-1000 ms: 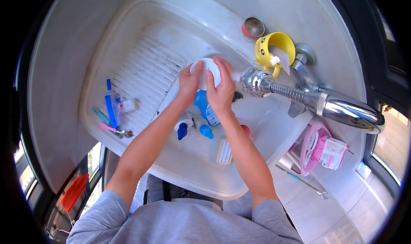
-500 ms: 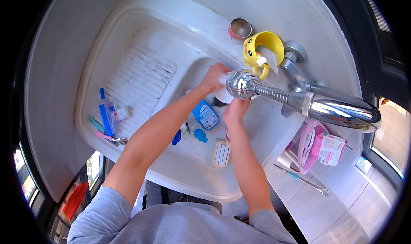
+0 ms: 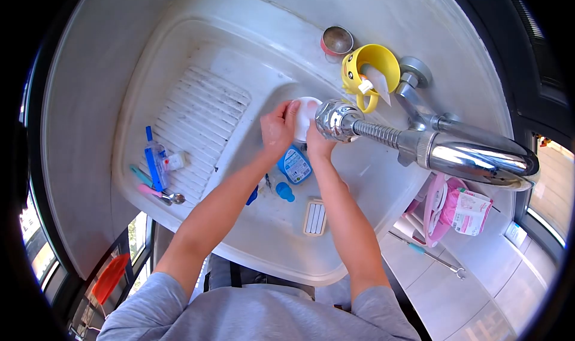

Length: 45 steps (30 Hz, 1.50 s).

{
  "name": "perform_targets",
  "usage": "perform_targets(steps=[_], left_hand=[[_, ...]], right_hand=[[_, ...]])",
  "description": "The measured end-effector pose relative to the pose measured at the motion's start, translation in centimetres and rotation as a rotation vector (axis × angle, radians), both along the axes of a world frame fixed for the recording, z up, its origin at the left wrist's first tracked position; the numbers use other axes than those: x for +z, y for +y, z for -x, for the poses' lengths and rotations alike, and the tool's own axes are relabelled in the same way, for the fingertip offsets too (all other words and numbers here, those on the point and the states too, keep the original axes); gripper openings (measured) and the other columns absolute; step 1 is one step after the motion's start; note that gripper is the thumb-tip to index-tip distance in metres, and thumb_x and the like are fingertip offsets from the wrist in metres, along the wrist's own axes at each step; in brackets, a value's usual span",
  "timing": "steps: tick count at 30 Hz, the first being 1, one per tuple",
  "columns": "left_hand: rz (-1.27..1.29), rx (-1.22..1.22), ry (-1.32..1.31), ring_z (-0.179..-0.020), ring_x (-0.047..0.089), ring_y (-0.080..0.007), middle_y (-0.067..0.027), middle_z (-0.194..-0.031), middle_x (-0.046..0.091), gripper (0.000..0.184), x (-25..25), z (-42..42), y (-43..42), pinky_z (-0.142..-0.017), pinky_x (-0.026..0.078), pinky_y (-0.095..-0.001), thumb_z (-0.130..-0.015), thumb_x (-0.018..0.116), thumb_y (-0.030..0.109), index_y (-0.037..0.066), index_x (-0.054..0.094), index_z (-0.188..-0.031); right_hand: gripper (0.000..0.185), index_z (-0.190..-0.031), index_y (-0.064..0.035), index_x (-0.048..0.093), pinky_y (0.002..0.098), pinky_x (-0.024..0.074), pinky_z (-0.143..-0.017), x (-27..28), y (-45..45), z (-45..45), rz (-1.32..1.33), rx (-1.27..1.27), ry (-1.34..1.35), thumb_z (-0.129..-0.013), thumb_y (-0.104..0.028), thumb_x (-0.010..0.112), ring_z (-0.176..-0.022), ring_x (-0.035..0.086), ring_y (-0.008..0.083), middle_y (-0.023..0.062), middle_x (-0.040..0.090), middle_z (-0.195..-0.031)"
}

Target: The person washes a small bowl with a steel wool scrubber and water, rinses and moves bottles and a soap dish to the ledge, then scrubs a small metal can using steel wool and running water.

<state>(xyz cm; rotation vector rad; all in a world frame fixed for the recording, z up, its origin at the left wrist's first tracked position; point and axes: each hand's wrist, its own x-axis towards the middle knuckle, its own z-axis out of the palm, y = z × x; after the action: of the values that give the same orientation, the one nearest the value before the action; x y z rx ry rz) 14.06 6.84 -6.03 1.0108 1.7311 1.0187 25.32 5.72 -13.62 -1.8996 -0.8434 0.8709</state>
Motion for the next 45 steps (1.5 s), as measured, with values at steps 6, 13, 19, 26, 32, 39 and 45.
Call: perform_targets(steps=[6, 13, 19, 26, 32, 39, 45], left_hand=[[0.158, -0.050, 0.111, -0.068, 0.061, -0.0314, -0.0185, -0.073, 0.063, 0.043, -1.3, 0.6, 0.1, -0.066, 0.048, -0.0397, -0.094, 0.050, 0.043, 0.003, 0.065, -0.087], [0.359, 0.049, -1.666, -0.115, 0.053, -0.0269, -0.0126, -0.124, 0.056, 0.047, -1.4, 1.8, 1.0, -0.099, 0.043, -0.0408, -0.097, 0.039, 0.047, 0.009, 0.048, -0.124], [0.249, -0.003, -1.484, -0.111, 0.056, -0.0246, -0.0120, -0.121, 0.057, 0.046, -1.4, 1.5, 0.2, -0.097, 0.045, -0.0389, -0.096, 0.047, 0.039, 0.003, 0.049, -0.123], [0.285, 0.352, -0.944, -0.069, 0.058, -0.0126, -0.0062, -0.080, 0.063, 0.037, -1.7, -0.7, 0.8, -0.060, 0.048, -0.0299, -0.092, 0.059, 0.037, 0.001, 0.065, -0.089], [0.390, 0.358, -0.535, -0.051, 0.038, -0.0088, -0.0001, -0.055, 0.047, 0.050, -1.0, 0.1, 2.0, -0.044, 0.032, -0.0331, -0.094, 0.053, 0.039, 0.004, 0.053, -0.058], [0.030, 0.280, -0.364, -0.050, 0.038, -0.0122, -0.0040, -0.051, 0.046, 0.059, -1.5, -0.9, -0.2, -0.047, 0.034, -0.0361, -0.097, 0.046, 0.041, -0.003, 0.051, -0.059], [0.134, 0.284, -0.261, -0.060, 0.049, -0.0141, -0.0103, -0.060, 0.058, 0.055, -1.1, -0.3, 1.7, -0.057, 0.042, -0.0377, -0.096, 0.047, 0.042, -0.005, 0.061, -0.071]], right_hand=[[0.034, -0.099, 0.0075, 0.063, 0.0356, 0.0489, -0.069, 7.2, 1.3, 3.2, -0.170, 0.148, -0.237, -0.087, -0.024, 0.066, -0.072, 0.063, 0.0252, 0.0157, 0.067, -0.081], [0.054, -0.136, 0.0050, 0.038, 0.0420, 0.0334, -0.102, 8.6, -1.2, 2.8, -0.441, 0.676, -0.308, -0.091, -0.019, 0.056, -0.123, 0.045, 0.0381, 0.0243, 0.047, -0.132], [0.058, -0.130, 0.0079, 0.044, 0.0304, 0.0448, -0.088, 6.8, 0.1, 2.1, -0.211, 0.336, 0.027, -0.088, -0.026, 0.066, -0.110, 0.053, 0.0188, 0.0166, 0.055, -0.120], [0.035, -0.103, 0.0065, 0.062, 0.0290, 0.0474, -0.078, 5.3, 0.1, 1.8, 0.016, 0.096, 0.109, -0.088, -0.024, 0.066, -0.089, 0.060, 0.0143, 0.0103, 0.065, -0.096], [0.029, -0.103, 0.0043, 0.062, 0.0280, 0.0465, -0.076, 8.3, -0.3, 3.0, -0.172, 0.184, 0.516, -0.085, -0.017, 0.070, -0.086, 0.059, 0.0133, 0.0085, 0.065, -0.096], [0.029, -0.106, 0.0033, 0.059, 0.0275, 0.0471, -0.074, 7.4, 1.3, 3.8, 0.052, 0.092, 0.230, -0.086, -0.015, 0.069, -0.088, 0.059, 0.0126, 0.0083, 0.063, -0.098], [0.033, -0.114, 0.0004, 0.055, 0.0240, 0.0468, -0.073, 7.2, 0.6, 3.1, -0.079, 0.005, 0.649, -0.087, -0.015, 0.067, -0.089, 0.059, 0.0108, 0.0064, 0.062, -0.103]])
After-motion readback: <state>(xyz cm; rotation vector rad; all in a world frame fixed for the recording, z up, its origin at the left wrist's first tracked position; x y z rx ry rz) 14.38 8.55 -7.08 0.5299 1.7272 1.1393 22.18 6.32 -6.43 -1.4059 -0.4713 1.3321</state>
